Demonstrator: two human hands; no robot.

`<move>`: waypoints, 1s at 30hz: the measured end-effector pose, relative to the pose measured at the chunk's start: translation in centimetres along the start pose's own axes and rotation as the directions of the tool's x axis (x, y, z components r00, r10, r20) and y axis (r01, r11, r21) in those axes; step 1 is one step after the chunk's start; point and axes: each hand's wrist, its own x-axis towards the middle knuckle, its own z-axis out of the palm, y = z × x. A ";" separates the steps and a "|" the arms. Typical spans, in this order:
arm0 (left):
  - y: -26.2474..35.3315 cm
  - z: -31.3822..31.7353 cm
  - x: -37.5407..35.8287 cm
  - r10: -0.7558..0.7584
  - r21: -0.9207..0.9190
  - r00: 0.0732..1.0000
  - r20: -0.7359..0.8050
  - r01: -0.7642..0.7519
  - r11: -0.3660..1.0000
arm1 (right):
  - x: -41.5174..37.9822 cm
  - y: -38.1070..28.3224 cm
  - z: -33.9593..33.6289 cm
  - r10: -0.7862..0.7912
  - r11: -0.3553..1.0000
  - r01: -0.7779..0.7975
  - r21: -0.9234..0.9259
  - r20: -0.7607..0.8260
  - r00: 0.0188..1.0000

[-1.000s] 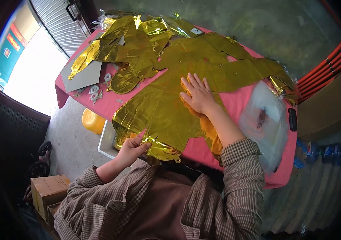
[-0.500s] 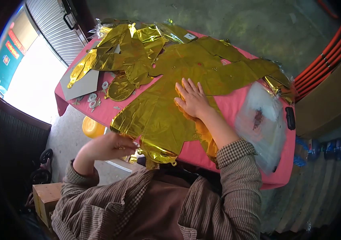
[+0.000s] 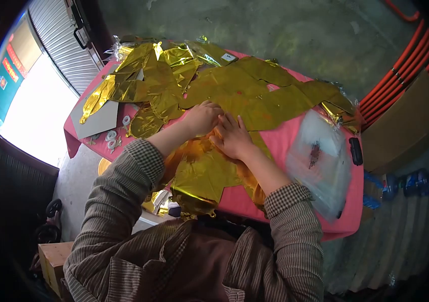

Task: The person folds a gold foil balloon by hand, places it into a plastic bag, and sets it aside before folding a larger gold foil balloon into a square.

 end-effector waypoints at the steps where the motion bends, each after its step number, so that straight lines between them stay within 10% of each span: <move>1: -0.3 0.7 0.3 -0.011 -0.011 0.999 -0.034 0.010 1.000 | 0.0 0.1 0.3 -0.021 0.999 0.024 0.043 -0.068 0.997; 7: -2.1 3.2 0.1 0.092 -0.035 0.966 -0.241 -0.104 0.994 | -0.1 -0.4 -0.6 0.016 1.000 -0.016 0.026 0.022 1.000; 19: -1.2 2.5 -0.5 0.059 -0.012 0.982 -0.177 -0.063 0.998 | -0.2 -0.6 -1.1 0.057 0.998 -0.061 0.033 0.107 0.993; 25: -0.7 2.0 -0.4 0.103 0.097 0.989 -0.109 -0.093 0.991 | -1.6 1.9 -2.2 -0.067 0.976 0.095 0.195 -0.145 0.987; 30: -0.3 1.6 0.1 0.172 0.276 0.985 -0.012 -0.163 0.947 | -5.5 3.7 -4.8 0.331 0.920 -0.272 0.283 -0.187 0.925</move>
